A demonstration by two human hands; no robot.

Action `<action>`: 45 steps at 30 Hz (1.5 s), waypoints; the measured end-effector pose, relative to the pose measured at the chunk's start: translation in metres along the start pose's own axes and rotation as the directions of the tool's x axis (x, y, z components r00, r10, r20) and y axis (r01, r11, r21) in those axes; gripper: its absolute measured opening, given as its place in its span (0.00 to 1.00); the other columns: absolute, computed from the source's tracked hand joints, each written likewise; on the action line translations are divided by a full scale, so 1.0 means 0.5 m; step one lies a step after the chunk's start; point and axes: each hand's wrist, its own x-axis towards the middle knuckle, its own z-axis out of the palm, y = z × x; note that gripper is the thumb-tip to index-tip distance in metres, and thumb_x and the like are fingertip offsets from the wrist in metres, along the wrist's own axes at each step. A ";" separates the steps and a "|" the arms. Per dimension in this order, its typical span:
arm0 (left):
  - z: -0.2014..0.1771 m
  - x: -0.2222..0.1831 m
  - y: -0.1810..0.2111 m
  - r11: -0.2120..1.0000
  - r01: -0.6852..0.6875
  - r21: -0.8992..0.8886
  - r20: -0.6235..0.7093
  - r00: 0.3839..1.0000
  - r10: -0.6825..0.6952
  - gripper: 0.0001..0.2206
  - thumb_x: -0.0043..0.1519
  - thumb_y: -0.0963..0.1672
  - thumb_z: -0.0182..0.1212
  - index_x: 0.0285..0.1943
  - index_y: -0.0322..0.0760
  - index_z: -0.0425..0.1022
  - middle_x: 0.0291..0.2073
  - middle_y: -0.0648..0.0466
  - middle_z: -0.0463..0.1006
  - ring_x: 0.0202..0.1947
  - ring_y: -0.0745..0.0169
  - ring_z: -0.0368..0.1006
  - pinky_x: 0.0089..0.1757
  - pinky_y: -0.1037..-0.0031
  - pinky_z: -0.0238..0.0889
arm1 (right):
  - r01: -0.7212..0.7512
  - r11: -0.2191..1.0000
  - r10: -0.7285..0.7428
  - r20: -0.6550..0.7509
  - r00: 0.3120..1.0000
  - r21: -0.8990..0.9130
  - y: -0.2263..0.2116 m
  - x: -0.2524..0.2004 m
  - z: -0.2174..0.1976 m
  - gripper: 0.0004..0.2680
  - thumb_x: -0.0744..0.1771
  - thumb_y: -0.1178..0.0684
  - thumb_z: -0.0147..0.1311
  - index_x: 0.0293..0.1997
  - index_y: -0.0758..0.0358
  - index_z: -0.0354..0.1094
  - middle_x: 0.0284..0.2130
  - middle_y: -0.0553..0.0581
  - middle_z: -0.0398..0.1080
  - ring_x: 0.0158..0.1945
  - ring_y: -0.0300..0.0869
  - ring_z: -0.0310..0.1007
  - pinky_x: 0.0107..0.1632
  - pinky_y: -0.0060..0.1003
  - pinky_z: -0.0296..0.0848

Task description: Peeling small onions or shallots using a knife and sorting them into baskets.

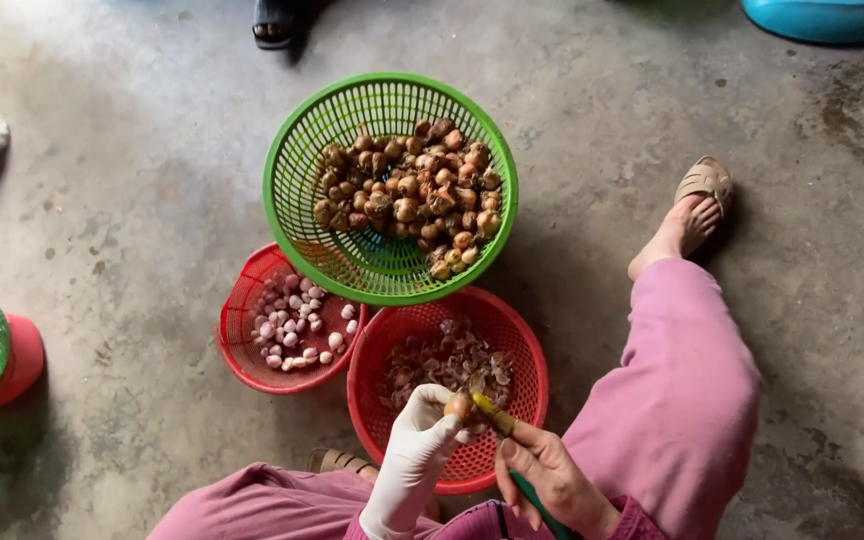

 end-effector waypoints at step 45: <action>-0.019 0.017 -0.015 0.919 0.045 0.391 -0.205 0.978 0.039 0.17 0.56 0.34 0.66 0.54 0.28 0.72 0.42 0.47 0.77 0.42 0.62 0.71 0.46 0.75 0.68 | -0.051 0.998 0.054 -0.138 0.989 0.023 0.022 0.036 -0.006 0.15 0.69 0.56 0.53 0.64 0.61 0.59 0.18 0.61 0.70 0.10 0.37 0.58 0.14 0.26 0.57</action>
